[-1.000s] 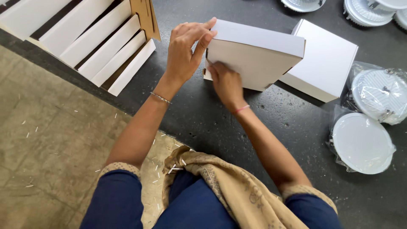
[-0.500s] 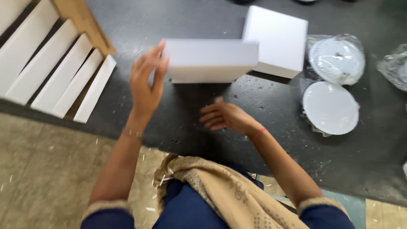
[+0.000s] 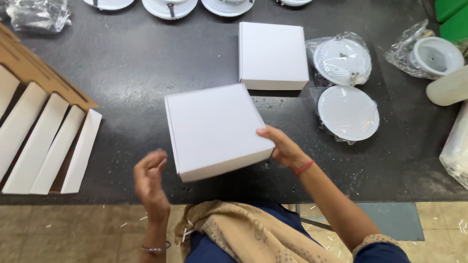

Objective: The person wraps round LED ceiling light fixtures in clear plastic bags, sealing each bag around the fixture. They place the wrapped fixtures into white cardboard boxes, fold the box flaps closed, and stack the finished boxes on the work table.

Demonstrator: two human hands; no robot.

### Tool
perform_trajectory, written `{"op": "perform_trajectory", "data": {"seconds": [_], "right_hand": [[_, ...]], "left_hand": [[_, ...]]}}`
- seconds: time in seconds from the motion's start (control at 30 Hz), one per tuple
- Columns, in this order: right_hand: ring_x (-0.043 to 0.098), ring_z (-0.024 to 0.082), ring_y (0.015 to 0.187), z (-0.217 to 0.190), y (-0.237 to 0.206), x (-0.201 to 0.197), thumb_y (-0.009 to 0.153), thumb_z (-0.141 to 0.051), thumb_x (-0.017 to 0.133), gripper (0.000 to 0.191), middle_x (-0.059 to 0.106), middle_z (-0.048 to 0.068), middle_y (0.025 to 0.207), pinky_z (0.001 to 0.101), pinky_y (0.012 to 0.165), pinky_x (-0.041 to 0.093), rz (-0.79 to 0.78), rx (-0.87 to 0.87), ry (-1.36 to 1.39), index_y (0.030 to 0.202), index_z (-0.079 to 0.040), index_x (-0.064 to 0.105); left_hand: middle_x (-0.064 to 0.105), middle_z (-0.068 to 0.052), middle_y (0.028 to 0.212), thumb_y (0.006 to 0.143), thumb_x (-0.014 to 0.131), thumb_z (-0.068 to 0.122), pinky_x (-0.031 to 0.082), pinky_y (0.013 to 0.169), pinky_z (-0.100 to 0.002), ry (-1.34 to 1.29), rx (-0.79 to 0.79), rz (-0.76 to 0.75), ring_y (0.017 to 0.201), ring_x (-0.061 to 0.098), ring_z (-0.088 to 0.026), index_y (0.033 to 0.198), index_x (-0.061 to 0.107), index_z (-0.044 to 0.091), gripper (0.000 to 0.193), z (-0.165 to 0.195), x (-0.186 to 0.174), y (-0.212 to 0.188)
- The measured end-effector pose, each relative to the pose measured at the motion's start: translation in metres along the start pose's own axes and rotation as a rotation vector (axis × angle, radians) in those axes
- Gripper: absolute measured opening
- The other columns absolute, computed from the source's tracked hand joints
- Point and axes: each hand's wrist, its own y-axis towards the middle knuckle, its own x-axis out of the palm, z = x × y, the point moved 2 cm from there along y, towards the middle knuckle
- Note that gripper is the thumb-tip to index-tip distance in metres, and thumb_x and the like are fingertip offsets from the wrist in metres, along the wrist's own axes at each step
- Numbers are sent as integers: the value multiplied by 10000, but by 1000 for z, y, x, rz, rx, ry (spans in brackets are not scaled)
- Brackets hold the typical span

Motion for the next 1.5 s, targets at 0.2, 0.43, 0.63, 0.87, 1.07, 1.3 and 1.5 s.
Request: {"op": "perform_trajectory", "data": {"seconds": [0.2, 0.43, 0.63, 0.87, 1.07, 1.3, 1.5], "right_hand": [[579, 250, 1294, -106, 0, -20, 864, -325, 704, 735, 595, 145, 1362, 376, 1073, 519, 51, -359, -182, 1469, 11, 455], [554, 226, 1361, -228, 38, -67, 1024, -389, 540, 607, 598, 96, 1437, 361, 1144, 452, 163, -616, -348, 1498, -16, 466], [543, 185, 1252, -198, 104, -106, 1011, -502, 456, 571, 581, 23, 1408, 431, 991, 481, 415, -321, -441, 1462, -153, 490], [567, 204, 1192, -204, 128, -127, 1010, -535, 374, 579, 599, 18, 1366, 446, 883, 503, 548, -172, -557, 1470, -204, 491], [568, 177, 1227, -192, 143, -157, 1033, -504, 401, 537, 592, 7, 1402, 446, 914, 530, 501, -250, -431, 1461, -194, 500], [584, 184, 1202, -154, 179, -136, 1055, -482, 440, 516, 604, 21, 1379, 450, 982, 501, 387, -229, -474, 1463, -176, 514], [503, 246, 1337, -111, 228, -11, 1001, -509, 429, 625, 490, 34, 1502, 519, 1061, 454, 113, -211, -604, 1552, -223, 351]], "left_hand": [[316, -237, 1656, 927, 646, 528, 360, 1244, -509, 70, -113, -385, 1550, 345, -363, 1645, 175, 14, 1001, -5, 106, 89], [167, -232, 1730, 1014, 558, 444, 202, 1332, -490, 23, 147, -472, 1623, 176, -367, 1654, 113, 5, 895, -48, 240, 215], [249, -255, 1678, 1031, 454, 357, 103, 1276, -449, 581, 25, -427, 1574, 156, -391, 1601, 222, -53, 740, -130, 277, 241], [201, -283, 1683, 1018, 469, 348, 143, 1279, -397, 244, -97, -379, 1587, 167, -375, 1587, 188, -87, 769, -160, 285, 248], [296, -304, 1642, 1010, 492, 361, 221, 1262, -398, 337, -31, -306, 1550, 272, -400, 1574, 264, -78, 750, -171, 284, 253], [612, -214, 1416, 961, 537, 460, 479, 1033, -395, 366, -205, 32, 1166, 653, -324, 1507, 487, 67, 675, -157, 210, 253], [684, -137, 1206, 991, 583, 445, 546, 852, -374, 429, -3, 534, 945, 671, -261, 1282, 656, 62, 487, -126, 97, 276]]}}
